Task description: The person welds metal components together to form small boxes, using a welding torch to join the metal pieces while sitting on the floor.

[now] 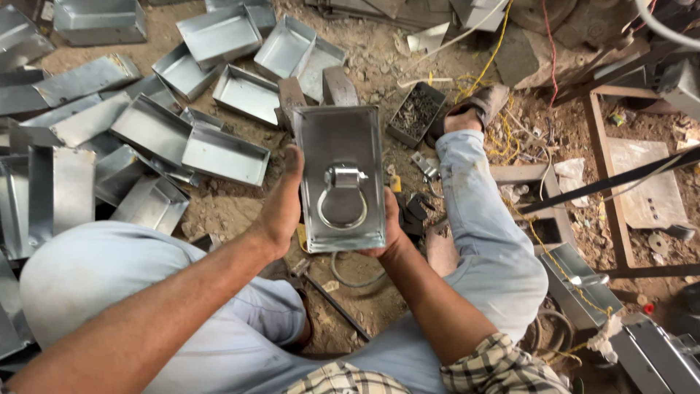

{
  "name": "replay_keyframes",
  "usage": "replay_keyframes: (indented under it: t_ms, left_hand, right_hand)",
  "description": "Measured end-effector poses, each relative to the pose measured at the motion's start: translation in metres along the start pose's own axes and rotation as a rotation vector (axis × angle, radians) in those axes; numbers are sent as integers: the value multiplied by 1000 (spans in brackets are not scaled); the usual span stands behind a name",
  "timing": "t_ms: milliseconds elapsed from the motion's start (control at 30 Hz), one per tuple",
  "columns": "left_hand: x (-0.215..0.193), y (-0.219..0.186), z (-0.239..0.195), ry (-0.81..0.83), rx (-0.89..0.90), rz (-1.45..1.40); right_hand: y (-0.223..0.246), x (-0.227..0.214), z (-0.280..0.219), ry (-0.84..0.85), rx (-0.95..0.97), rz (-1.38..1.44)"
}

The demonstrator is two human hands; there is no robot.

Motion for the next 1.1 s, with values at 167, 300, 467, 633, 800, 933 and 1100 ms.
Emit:
replay_keyframes:
  t_ms: [167,300,467,633,800,933,1100]
  left_hand:
    - [-9,6,12,-109,-2,-59]
    - [-30,-5,14,-281,-97,-97]
    - [-60,-32,11,-474,-49,-261]
    - [-96,-66,6,-370,470,-486]
    - [-131,-90,-20,-116,697,-502]
    - [-136,-96,-31,-51,689,-555]
    - [-129,-96,-35,-89,635,-559]
  right_hand:
    - [16,5,8,-263,60,-251]
    - [49,14,0,-455,31,-1008]
    - [27,-21,-5,-542,374,-1755]
    - [-46,-70,-6,-273,892,-1857]
    - [-68,-78,-3,-185,1019,-1885]
    - [-61,-73,3,-276,1014,-1903]
    - [-38,-74,6,-384,864,-1920]
Point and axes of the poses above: each hand's wrist, its own z-axis towards the middle knuckle, its own x-axis out of the palm, y = z × x, the point moved 3 cm from there along z, towards the middle knuckle
